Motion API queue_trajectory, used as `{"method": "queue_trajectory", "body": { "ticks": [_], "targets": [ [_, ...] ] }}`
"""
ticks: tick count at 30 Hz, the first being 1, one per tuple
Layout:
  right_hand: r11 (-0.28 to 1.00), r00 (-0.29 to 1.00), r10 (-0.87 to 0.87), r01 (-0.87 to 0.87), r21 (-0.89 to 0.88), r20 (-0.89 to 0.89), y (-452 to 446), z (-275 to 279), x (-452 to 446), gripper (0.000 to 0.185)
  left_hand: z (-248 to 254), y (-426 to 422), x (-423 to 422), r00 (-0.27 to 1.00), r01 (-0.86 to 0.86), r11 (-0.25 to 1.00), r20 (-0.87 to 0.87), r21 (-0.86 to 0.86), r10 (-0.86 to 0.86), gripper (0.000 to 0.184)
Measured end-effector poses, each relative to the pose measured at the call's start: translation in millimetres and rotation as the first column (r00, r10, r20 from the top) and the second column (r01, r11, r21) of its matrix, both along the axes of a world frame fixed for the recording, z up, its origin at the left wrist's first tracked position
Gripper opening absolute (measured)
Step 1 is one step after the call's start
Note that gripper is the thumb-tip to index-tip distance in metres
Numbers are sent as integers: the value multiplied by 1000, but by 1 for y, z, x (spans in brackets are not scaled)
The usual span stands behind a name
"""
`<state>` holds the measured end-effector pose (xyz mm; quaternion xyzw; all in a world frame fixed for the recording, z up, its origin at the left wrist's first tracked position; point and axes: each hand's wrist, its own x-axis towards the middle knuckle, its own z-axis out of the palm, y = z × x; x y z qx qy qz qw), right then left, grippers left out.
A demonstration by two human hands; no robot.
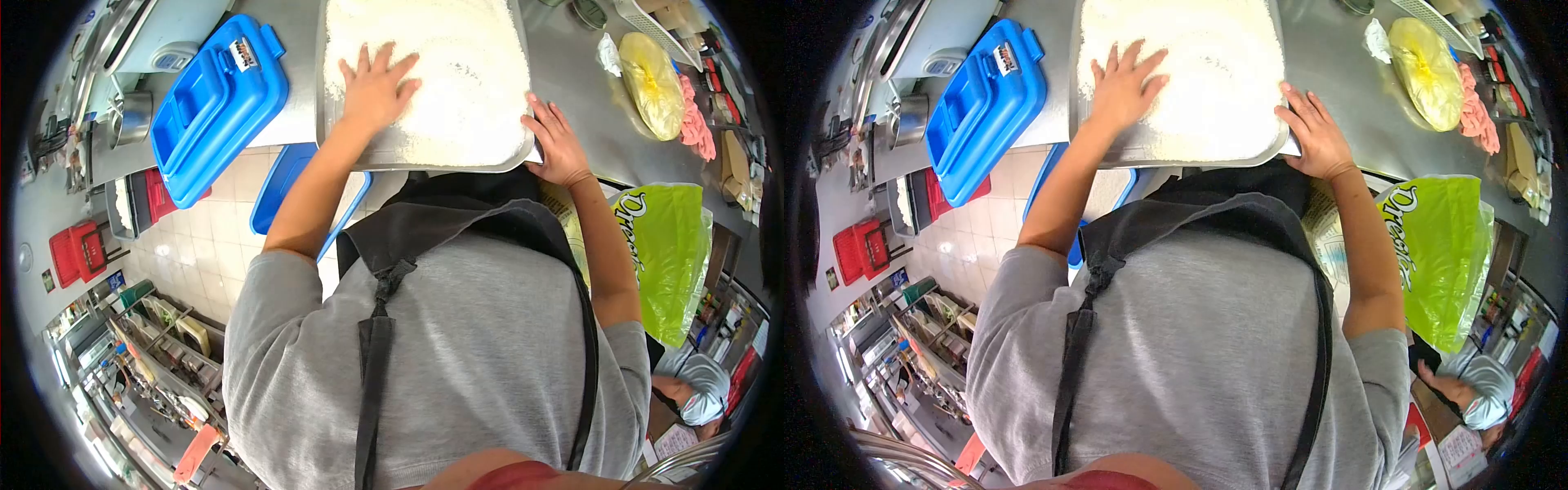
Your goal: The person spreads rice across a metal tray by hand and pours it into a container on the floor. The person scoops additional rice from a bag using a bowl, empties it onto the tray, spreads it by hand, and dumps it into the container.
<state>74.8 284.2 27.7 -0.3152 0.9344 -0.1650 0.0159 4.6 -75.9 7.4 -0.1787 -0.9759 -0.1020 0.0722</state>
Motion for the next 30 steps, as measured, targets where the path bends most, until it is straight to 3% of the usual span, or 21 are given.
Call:
{"method": "queue_trajectory", "body": {
  "ticks": [3, 5, 9, 13, 20, 27, 29, 30],
  "targets": [
    [1000, 1000, 15, -15, -17, -10, 0, 0, 0, 87, 8, 7, 31, 998, -25, 998, 56, 65, 21, 49],
    [1000, 1000, 20, -20, -12, -10, 0, 1, -1, 86, 12, 16, 47, 989, 44, 992, 134, 121, -60, 51],
    [1000, 1000, 8, -8, 4, 4, -3, 3, 0, 86, 27, 20, 76, 971, 178, 976, 139, 128, -195, 47],
    [1000, 1000, 10, -10, 0, 1, -4, 2, 0, 87, 34, -1, 99, 964, 181, 976, 174, 125, -201, 42],
    [1000, 1000, 16, -15, 10, -17, -5, 1, 0, 91, 49, -40, 125, 978, 99, 988, 174, 116, -119, 29],
    [1000, 1000, -6, 6, 27, 3, -6, 6, 4, 93, 55, -53, 110, 999, 36, 924, 22, 380, -47, 12],
    [997, 997, -73, 73, -5, 12, -18, 7, 12, 92, 56, -59, 106, 986, -157, 851, 31, 502, 164, 12],
    [990, 991, -132, 133, -42, 32, -22, 8, 16, 92, 58, -66, 101, 980, -172, 862, -6, 476, 199, 18]
  ]
}}
